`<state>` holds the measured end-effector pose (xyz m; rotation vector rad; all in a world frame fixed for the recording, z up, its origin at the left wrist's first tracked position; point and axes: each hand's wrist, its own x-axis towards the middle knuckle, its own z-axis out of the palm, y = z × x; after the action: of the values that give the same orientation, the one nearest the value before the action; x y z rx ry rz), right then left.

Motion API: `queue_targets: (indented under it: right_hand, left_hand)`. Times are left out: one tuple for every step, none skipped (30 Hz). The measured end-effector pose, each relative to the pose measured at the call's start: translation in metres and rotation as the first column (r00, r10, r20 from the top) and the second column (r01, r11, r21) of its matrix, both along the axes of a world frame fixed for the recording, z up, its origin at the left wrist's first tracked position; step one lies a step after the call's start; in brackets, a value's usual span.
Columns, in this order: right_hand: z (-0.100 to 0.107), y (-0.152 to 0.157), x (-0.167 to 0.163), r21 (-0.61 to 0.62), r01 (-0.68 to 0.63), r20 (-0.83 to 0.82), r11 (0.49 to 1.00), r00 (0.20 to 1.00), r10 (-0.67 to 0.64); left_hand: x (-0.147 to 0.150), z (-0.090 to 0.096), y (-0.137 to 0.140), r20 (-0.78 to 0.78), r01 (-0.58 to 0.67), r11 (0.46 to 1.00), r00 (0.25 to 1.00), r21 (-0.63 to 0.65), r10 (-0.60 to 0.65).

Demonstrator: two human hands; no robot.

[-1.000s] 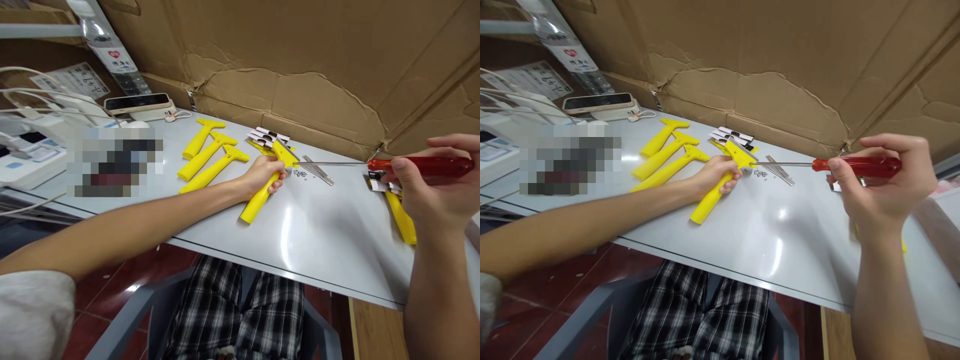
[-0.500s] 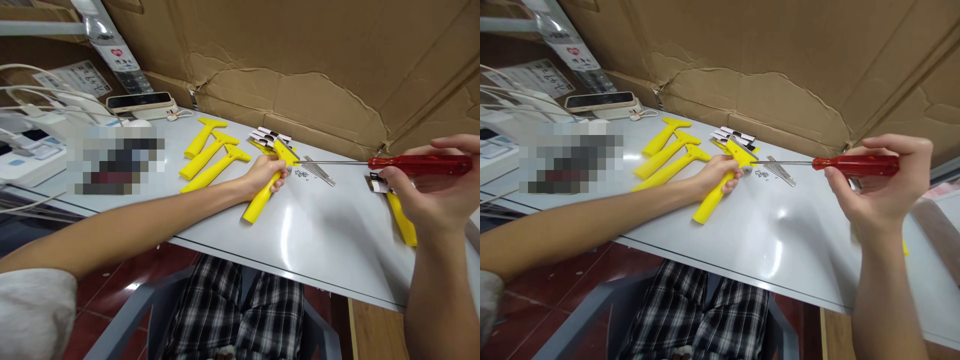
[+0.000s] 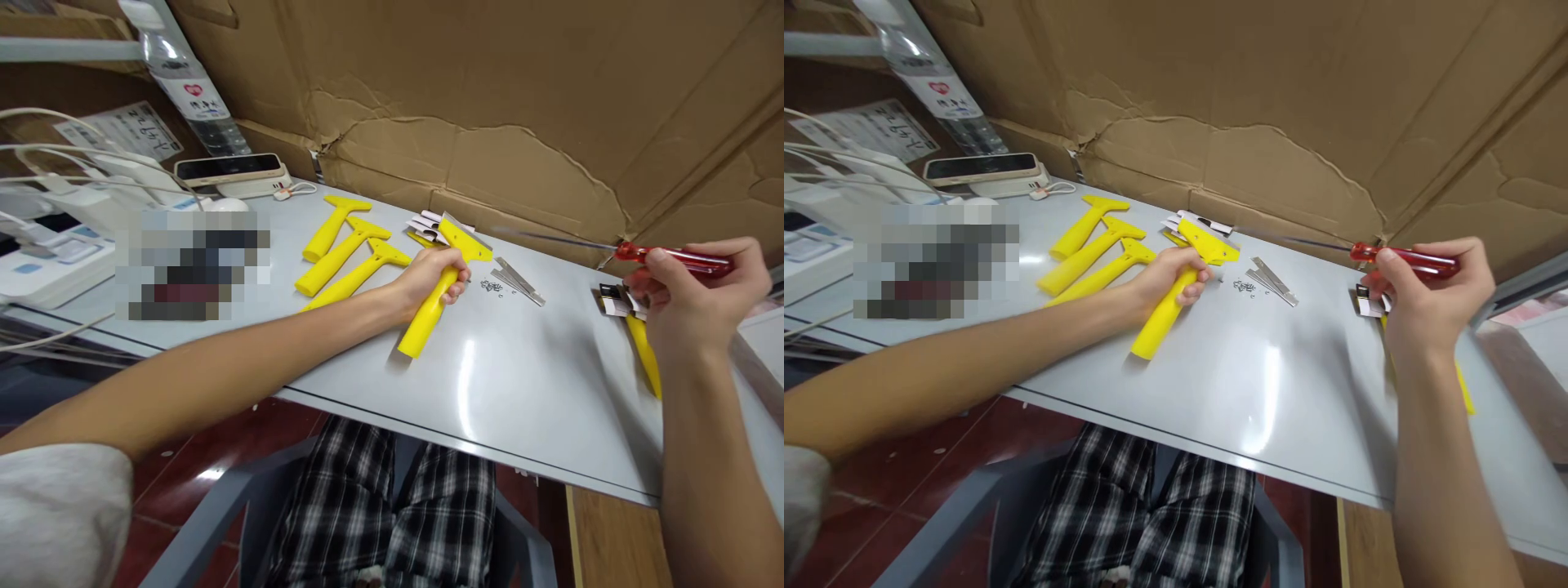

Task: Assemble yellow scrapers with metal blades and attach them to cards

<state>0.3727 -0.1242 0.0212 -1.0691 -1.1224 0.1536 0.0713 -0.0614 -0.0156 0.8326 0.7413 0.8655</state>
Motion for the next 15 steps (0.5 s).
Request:
queue_targets:
  right_hand:
    - [-0.005,0.005,0.003,-0.021,0.012,-0.065,1.0,0.998,-0.014]
    - [-0.012,0.01,0.005,-0.047,0.029,-0.095,0.998,0.995,-0.034]
    - [-0.019,0.014,0.006,-0.098,0.036,-0.092,0.995,0.995,-0.045]
    - [-0.027,0.018,0.007,-0.157,0.039,-0.077,0.987,0.996,-0.052]
    - [-0.035,0.021,0.007,-0.218,0.04,-0.054,0.975,0.997,-0.053]
    - [-0.043,0.024,0.008,-0.265,0.045,-0.021,0.963,0.998,-0.052]
    - [-0.051,0.026,0.009,-0.305,0.045,0.014,0.951,0.999,-0.042]
    - [-0.058,0.028,0.01,-0.335,0.055,0.048,0.941,0.998,-0.042]
    - [-0.064,0.03,0.011,-0.368,0.075,0.083,0.927,0.995,-0.047]
    - [-0.069,0.032,0.014,-0.389,0.104,0.126,0.915,0.99,-0.059]
    - [-0.074,0.034,0.016,-0.402,0.143,0.176,0.904,0.981,-0.077]
    - [-0.077,0.035,0.018,-0.412,0.173,0.221,0.895,0.972,-0.085]
    - [-0.08,0.036,0.02,-0.421,0.186,0.257,0.888,0.963,-0.08]
    - [-0.082,0.037,0.022,-0.432,0.185,0.286,0.883,0.956,-0.061]
    - [-0.084,0.037,0.023,-0.447,0.177,0.314,0.877,0.949,-0.032]
  left_hand:
    - [-0.001,0.001,0.0,0.015,0.006,1.0,1.0,-0.011,-0.006]
    - [-0.001,0.002,-0.001,0.025,0.016,1.0,1.0,-0.022,-0.015]
    - [-0.001,0.003,-0.002,0.032,0.031,0.999,0.999,-0.03,-0.03]
    - [-0.001,0.003,-0.004,0.037,0.048,0.998,0.998,-0.034,-0.047]
    - [-0.001,0.003,-0.005,0.04,0.068,0.997,0.997,-0.032,-0.066]
    - [-0.001,0.002,-0.006,0.043,0.084,0.996,0.996,-0.023,-0.083]
    - [0.0,0.002,-0.007,0.046,0.096,0.995,0.994,-0.009,-0.095]
    - [0.0,0.002,-0.008,0.051,0.101,0.995,0.994,0.005,-0.101]
    - [0.0,0.002,-0.009,0.054,0.103,0.994,0.993,0.018,-0.104]
    - [0.0,0.002,-0.009,0.055,0.104,0.994,0.993,0.027,-0.106]
    - [0.0,0.002,-0.01,0.054,0.105,0.994,0.993,0.033,-0.106]
    - [0.0,0.002,-0.01,0.052,0.105,0.994,0.993,0.038,-0.107]
    - [0.0,0.002,-0.01,0.051,0.106,0.993,0.993,0.043,-0.108]
    - [0.0,0.002,-0.011,0.049,0.106,0.993,0.993,0.05,-0.108]
    - [0.0,0.002,-0.011,0.048,0.108,0.993,0.993,0.056,-0.111]
